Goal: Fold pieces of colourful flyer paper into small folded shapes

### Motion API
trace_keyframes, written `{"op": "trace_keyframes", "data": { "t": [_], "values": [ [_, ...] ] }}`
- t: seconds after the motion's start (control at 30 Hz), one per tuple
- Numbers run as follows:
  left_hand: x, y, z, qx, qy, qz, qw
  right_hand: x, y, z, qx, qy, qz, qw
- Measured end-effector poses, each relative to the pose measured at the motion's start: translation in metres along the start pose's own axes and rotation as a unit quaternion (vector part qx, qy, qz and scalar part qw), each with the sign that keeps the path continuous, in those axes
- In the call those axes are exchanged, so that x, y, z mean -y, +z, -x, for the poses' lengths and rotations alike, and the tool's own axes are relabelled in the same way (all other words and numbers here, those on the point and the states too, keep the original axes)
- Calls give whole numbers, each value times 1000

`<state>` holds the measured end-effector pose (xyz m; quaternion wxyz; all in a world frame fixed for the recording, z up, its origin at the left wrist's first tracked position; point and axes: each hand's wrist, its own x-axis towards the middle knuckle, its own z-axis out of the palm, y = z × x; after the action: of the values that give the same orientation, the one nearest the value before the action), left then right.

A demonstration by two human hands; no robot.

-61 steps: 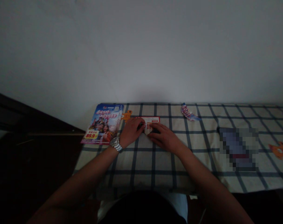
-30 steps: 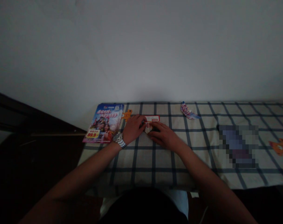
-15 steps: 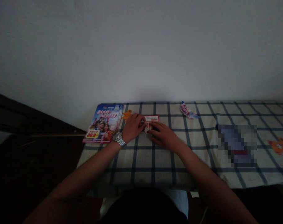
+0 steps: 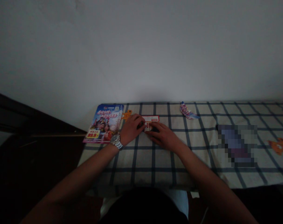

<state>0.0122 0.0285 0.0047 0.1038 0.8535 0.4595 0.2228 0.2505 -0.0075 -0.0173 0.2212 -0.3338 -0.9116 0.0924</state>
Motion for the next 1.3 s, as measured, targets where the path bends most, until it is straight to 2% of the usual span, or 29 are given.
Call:
{"op": "trace_keyframes", "data": {
  "t": [0.07, 0.13, 0.2, 0.4, 0.73, 0.97, 1.3],
  "values": [
    [0, -7, 8, -5, 41, -3, 999, 1, 0, 0, -2, 3, -1, 1000],
    [0, -12, 17, 27, 94, -5, 995, 1, 0, 0, -2, 5, -2, 1000],
    [0, -15, 26, 55, 118, -12, 991, 1, 0, 0, 1, 4, 0, 1000],
    [4, -8, 38, 74, 119, -26, 990, 0, 1, 1, 6, 5, 6, 1000],
    [6, -2, 39, 70, 128, -31, 989, -1, 2, 3, 8, 12, 4, 1000],
    [4, -1, 38, 69, 129, -21, 989, -1, 3, 0, -20, 38, -22, 999],
    [0, -2, 37, 63, 131, -29, 989, -1, -2, -5, -19, 59, 51, 997]
  ]
}}
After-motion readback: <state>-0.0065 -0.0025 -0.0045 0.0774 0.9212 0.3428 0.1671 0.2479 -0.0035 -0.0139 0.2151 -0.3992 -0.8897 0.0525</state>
